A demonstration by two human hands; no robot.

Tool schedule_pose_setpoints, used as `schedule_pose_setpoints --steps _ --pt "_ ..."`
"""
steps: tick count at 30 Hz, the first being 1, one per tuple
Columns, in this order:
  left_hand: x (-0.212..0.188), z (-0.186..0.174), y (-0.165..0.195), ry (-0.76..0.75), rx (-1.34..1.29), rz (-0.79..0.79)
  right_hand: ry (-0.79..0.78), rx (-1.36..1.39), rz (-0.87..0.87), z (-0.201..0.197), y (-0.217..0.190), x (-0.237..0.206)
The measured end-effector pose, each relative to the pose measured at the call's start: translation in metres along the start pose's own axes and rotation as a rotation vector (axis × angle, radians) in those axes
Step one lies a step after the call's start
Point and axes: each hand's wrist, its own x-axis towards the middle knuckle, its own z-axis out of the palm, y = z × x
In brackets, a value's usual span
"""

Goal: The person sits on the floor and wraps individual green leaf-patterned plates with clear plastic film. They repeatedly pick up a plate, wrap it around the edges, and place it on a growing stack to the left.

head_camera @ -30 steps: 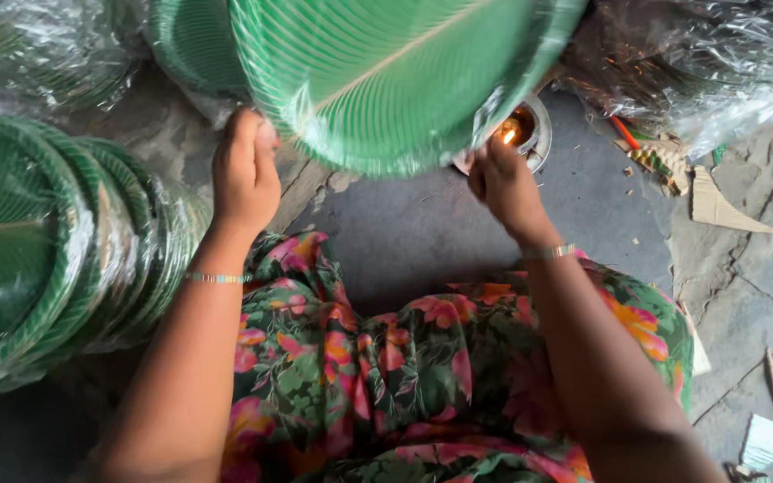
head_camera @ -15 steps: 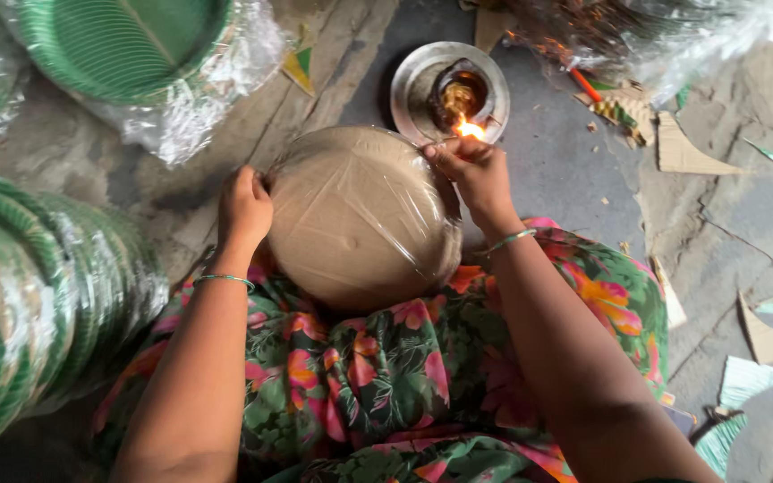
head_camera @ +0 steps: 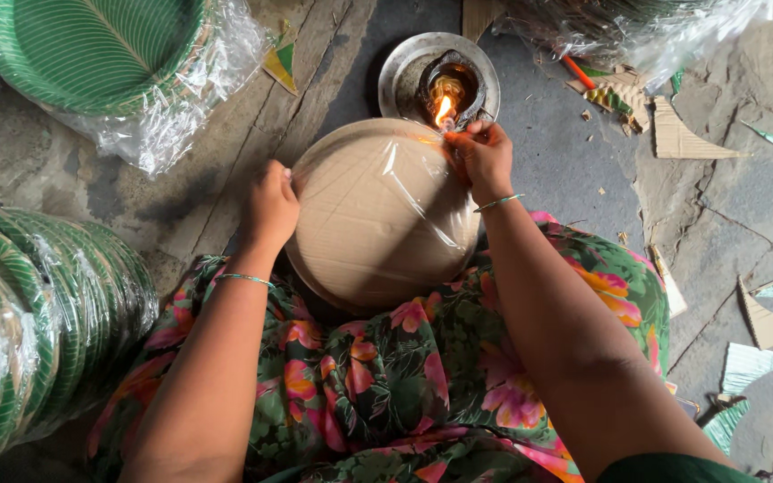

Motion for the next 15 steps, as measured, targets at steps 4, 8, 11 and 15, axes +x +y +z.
schedule_pose_setpoints --steps 4,8,11,15 --pt "0.007 -0.017 -0.025 0.198 -0.070 0.092 -0.493 -0.224 -0.316 0.006 -0.028 -0.016" --pt "0.008 -0.052 -0.051 0.211 -0.134 0.154 -1.031 -0.422 -0.315 0.008 -0.067 -0.043" --pt "0.005 -0.075 -0.047 0.264 -0.103 0.301 -1.113 -0.290 0.194 0.018 -0.069 -0.059" --pt "-0.004 -0.109 -0.003 0.251 -0.104 0.453 -1.093 -0.241 0.250 0.032 -0.057 -0.072"
